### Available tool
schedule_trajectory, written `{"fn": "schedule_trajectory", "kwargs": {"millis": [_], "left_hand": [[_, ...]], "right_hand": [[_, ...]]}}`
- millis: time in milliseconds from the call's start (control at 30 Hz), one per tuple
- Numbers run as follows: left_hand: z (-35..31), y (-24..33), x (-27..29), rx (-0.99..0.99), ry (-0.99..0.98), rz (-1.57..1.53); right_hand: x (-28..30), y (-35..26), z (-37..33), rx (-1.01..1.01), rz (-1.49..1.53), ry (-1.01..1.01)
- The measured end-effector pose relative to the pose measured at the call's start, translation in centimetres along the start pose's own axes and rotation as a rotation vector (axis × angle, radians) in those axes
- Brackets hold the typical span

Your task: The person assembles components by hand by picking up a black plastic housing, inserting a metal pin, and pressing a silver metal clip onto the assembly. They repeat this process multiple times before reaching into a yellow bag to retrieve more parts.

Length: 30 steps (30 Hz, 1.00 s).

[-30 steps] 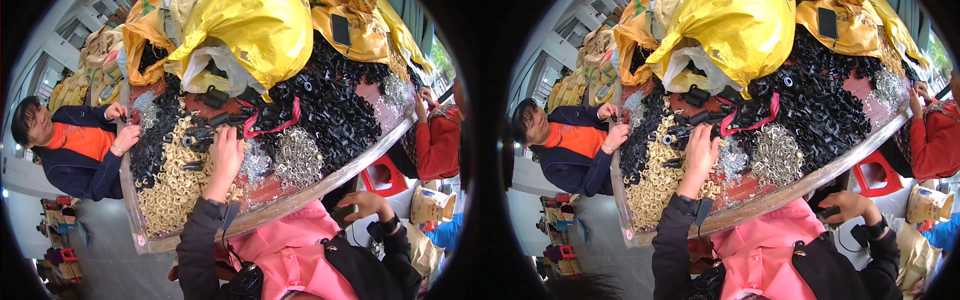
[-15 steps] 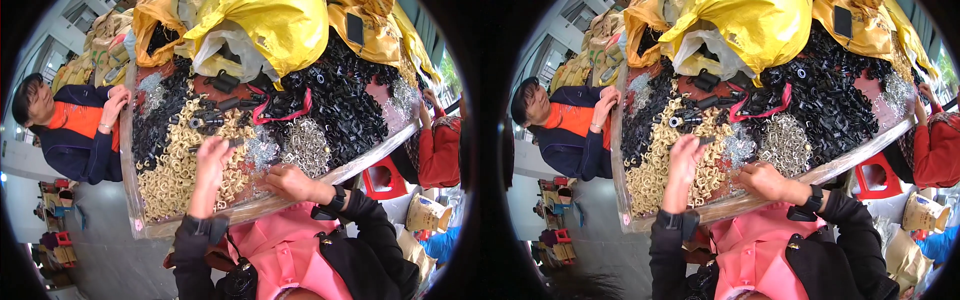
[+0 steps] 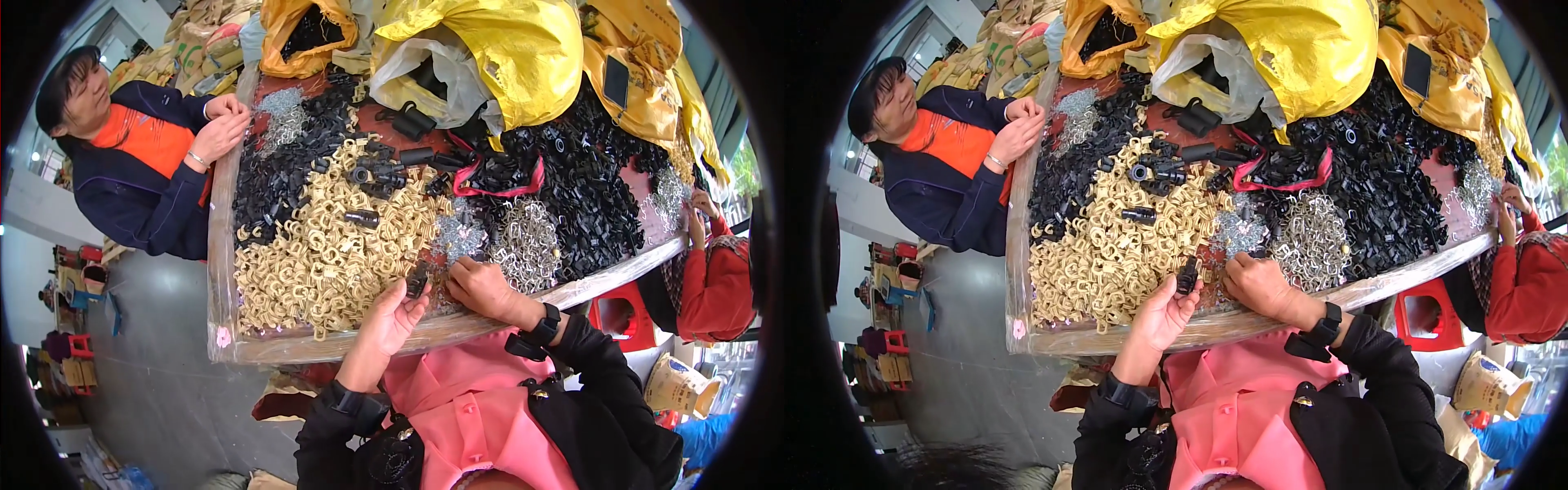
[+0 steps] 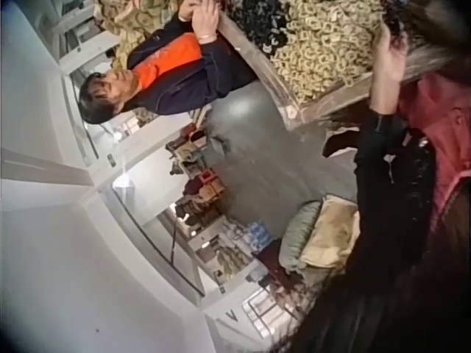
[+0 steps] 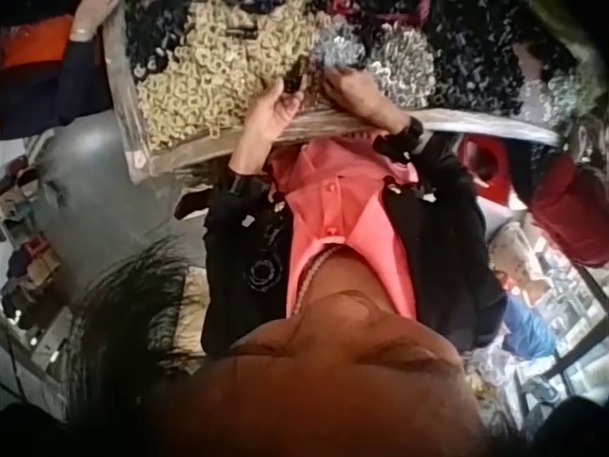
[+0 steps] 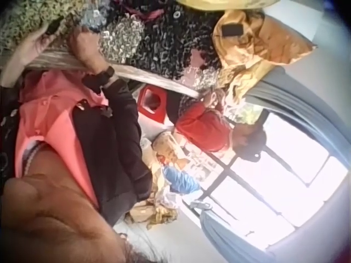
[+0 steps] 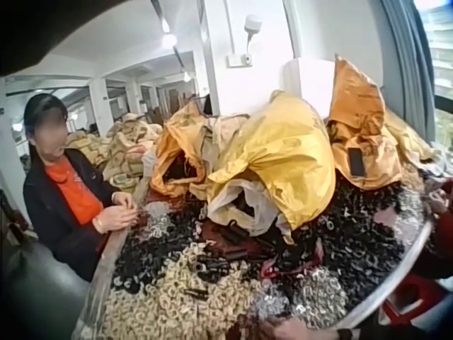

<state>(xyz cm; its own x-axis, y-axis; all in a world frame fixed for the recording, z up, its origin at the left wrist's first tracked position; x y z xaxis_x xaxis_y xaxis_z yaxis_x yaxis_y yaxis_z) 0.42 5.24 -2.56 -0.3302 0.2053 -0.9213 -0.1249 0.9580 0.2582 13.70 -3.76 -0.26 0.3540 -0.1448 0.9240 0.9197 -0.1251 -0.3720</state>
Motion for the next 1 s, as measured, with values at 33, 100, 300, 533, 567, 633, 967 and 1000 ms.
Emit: {"fn": "schedule_trajectory", "kwargs": {"millis": [33,100,300,533,567,633,967,1000], "left_hand": [[0.0,-0.1,0.0,0.003,-0.002,-0.001],[-0.4,-0.3,-0.3,-0.007,-0.012,0.049],[-0.7,-0.6,-1.6,-0.008,-0.058,0.143],[0.5,-1.4,-1.6,-0.070,0.155,0.614],[0.8,-1.7,-1.9,-0.072,0.154,0.615],[1.4,-1.9,-2.9,-0.121,0.152,0.783],[2.8,-2.2,-3.5,-0.271,0.139,1.212],[2.9,-2.1,-3.3,-0.258,0.155,1.140]], "right_hand": [[0.0,-0.1,0.2,-0.006,-0.017,0.000],[-0.1,0.0,0.2,-0.016,-0.033,0.000],[-0.5,0.7,-0.1,0.002,-0.036,-0.051],[1.2,1.5,-0.6,-0.028,0.428,-0.039],[1.7,1.4,-0.8,-0.107,0.630,-0.115],[1.6,1.4,-1.0,-0.185,0.830,-0.192],[0.7,1.4,-1.8,-0.191,1.301,-0.198],[0.8,1.4,-1.8,-0.146,1.231,-0.166]]}}
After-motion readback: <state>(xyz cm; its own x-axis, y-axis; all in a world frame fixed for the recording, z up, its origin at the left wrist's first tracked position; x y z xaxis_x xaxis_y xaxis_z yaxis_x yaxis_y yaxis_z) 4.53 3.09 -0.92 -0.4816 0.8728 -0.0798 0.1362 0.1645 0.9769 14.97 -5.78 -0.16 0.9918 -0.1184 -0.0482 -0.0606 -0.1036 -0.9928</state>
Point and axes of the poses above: each hand's wrist, its own z-axis towards the middle knuckle, its own x-axis out of the back of the hand, y = z × x, the point moved 4 cm from there along z, towards the middle knuckle, and after that the axes turned 9 degrees about -y, right-handed, at the moved point
